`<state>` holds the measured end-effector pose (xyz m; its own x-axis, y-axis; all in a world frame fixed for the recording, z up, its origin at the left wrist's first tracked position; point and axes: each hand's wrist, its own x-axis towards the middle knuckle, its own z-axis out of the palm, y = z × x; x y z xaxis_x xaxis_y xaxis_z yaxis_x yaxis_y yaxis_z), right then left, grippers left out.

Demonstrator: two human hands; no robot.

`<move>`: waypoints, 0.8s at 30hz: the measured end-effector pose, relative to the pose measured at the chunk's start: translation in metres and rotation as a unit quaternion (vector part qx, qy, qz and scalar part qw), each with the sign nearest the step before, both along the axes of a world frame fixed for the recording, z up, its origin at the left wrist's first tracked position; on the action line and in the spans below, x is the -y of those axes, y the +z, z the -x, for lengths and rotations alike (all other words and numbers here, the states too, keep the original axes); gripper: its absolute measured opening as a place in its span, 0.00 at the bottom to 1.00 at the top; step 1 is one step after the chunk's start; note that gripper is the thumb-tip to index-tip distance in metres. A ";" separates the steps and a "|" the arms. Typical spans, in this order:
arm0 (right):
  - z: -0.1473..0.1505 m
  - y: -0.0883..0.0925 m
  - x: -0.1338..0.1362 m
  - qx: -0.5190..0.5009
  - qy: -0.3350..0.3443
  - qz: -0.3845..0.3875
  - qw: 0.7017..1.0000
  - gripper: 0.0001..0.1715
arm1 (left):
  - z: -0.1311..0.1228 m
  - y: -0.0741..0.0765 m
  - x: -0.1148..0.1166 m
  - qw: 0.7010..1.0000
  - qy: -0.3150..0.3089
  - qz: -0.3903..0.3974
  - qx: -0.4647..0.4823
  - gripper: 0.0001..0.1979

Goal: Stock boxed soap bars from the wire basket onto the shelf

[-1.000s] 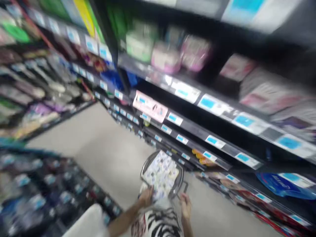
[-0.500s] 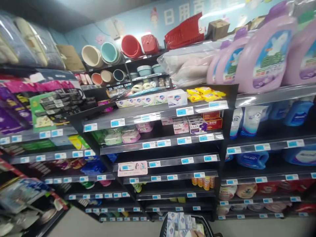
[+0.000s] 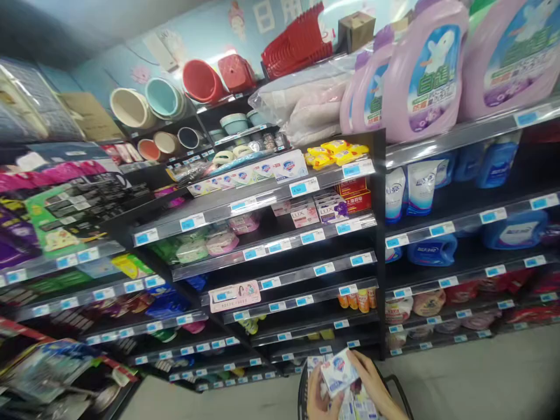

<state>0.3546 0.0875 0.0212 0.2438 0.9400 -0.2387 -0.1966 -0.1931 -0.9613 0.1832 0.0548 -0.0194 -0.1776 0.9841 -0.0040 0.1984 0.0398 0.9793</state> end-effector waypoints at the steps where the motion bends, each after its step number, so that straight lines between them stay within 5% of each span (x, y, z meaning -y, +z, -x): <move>1: -0.001 0.006 0.002 -0.014 0.003 0.007 1.000 0.34 | -0.006 0.006 0.001 0.997 0.026 -0.010 0.068 0.41; 5: -0.005 0.030 0.012 -0.043 0.034 -0.005 0.999 0.38 | -0.022 0.043 0.007 0.972 0.016 -0.014 0.232 0.42; 11: -0.020 0.065 0.023 -0.003 0.084 -0.075 0.994 0.30 | -0.026 0.083 0.009 0.954 0.016 -0.042 0.295 0.51; 24: -0.027 0.058 0.035 0.034 0.123 -0.077 0.989 0.28 | -0.026 0.078 0.018 0.948 -0.057 -0.100 0.297 0.44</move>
<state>0.3811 0.0524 0.0794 0.0136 0.9967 -0.0799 -0.0962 -0.0783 -0.9923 0.2088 0.0367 0.0584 -0.0945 0.9884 0.1186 -0.3982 -0.1467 0.9055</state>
